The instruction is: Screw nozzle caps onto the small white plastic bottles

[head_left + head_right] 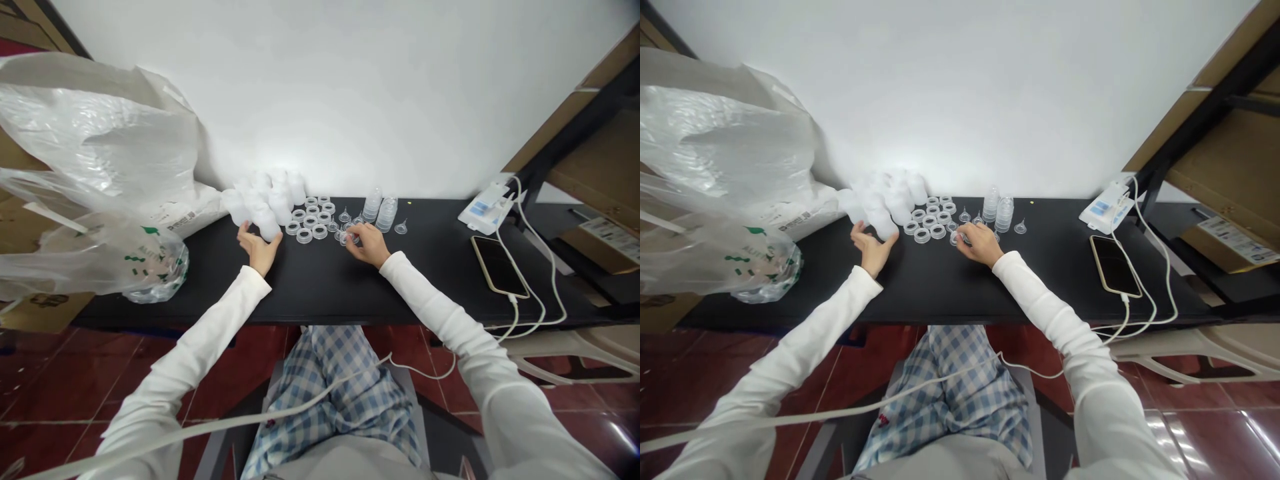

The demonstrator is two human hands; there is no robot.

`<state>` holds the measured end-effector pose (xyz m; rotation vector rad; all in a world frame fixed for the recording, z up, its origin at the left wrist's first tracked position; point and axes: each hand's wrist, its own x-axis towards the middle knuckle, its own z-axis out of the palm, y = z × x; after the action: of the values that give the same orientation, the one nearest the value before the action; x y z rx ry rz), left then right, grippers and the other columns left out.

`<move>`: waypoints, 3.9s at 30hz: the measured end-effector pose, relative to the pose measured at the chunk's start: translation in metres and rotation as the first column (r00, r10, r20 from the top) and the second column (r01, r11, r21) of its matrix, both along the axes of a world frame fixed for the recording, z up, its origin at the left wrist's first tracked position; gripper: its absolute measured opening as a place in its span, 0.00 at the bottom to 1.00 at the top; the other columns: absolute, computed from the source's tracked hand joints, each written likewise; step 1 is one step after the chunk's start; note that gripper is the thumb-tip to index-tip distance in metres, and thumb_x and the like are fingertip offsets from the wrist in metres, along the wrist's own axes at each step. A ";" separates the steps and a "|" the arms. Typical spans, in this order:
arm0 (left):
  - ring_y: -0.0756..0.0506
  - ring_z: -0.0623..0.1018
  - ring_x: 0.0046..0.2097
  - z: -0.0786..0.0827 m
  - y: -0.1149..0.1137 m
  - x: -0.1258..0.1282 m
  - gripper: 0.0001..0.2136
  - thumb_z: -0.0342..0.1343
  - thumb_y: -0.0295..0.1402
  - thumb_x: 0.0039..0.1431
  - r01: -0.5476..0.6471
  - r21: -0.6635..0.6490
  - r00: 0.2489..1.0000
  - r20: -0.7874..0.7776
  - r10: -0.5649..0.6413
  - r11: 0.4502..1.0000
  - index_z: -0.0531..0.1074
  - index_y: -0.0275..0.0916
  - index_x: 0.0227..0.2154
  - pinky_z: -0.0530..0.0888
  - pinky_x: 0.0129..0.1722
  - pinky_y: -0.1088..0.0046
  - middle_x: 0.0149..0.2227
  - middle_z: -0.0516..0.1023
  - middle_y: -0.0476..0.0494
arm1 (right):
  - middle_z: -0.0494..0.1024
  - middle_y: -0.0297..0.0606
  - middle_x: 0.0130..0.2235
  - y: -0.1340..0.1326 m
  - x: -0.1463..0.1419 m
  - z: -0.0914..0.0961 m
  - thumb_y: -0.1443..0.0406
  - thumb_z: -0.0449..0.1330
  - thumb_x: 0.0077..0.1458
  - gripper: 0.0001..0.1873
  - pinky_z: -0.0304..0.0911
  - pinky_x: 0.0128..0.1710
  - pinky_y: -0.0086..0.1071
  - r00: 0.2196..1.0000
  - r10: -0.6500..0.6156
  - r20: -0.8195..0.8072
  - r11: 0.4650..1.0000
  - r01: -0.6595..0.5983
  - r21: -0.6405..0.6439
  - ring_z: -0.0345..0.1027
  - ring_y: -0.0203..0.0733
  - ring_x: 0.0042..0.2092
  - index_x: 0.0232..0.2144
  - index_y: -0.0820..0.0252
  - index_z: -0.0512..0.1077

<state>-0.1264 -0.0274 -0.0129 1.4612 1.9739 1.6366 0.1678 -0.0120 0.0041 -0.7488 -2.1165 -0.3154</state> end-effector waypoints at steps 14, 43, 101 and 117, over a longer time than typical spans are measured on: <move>0.29 0.70 0.58 -0.002 0.015 0.094 0.13 0.58 0.45 0.61 0.447 -0.065 0.773 -0.475 -0.422 0.892 0.71 0.38 0.35 0.63 0.60 0.45 0.48 0.74 0.28 | 0.72 0.34 0.26 -0.006 -0.001 0.007 0.64 0.53 0.64 0.04 0.61 0.34 0.37 0.992 -0.103 -0.067 0.995 0.103 -0.005 0.65 0.39 0.28 0.36 0.55 0.67; 0.43 0.77 0.54 0.007 0.023 0.137 0.23 0.62 0.53 0.57 0.696 0.379 0.509 0.337 -0.792 0.609 0.70 0.42 0.47 0.77 0.52 0.67 0.49 0.76 0.41 | 0.70 0.35 0.32 0.020 -0.014 -0.009 0.52 0.55 0.65 0.15 0.66 0.37 0.38 0.883 -0.222 -0.414 0.967 0.145 -0.210 0.66 0.40 0.32 0.42 0.57 0.64; 0.50 0.78 0.30 0.004 0.033 0.131 0.24 0.63 0.56 0.53 0.672 0.349 0.504 0.429 -0.749 0.653 0.72 0.39 0.38 0.77 0.31 0.73 0.31 0.78 0.47 | 0.67 0.31 0.29 0.006 -0.029 0.010 0.48 0.52 0.66 0.18 0.60 0.29 0.32 0.842 -0.091 -0.532 0.896 -0.163 -0.412 0.60 0.35 0.28 0.44 0.55 0.64; 0.50 0.75 0.34 0.012 0.028 0.128 0.19 0.59 0.53 0.59 0.652 0.327 0.656 0.210 -0.725 0.684 0.71 0.40 0.37 0.74 0.33 0.73 0.33 0.74 0.47 | 0.71 0.35 0.34 0.011 -0.028 0.001 0.53 0.51 0.68 0.14 0.61 0.37 0.38 0.899 -0.107 -0.425 0.914 -0.079 -0.397 0.64 0.40 0.32 0.47 0.55 0.64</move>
<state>0.0019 0.0010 -0.0012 1.6039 0.8707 1.5991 0.1397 -0.0010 0.0046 -0.9711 -1.7524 0.2838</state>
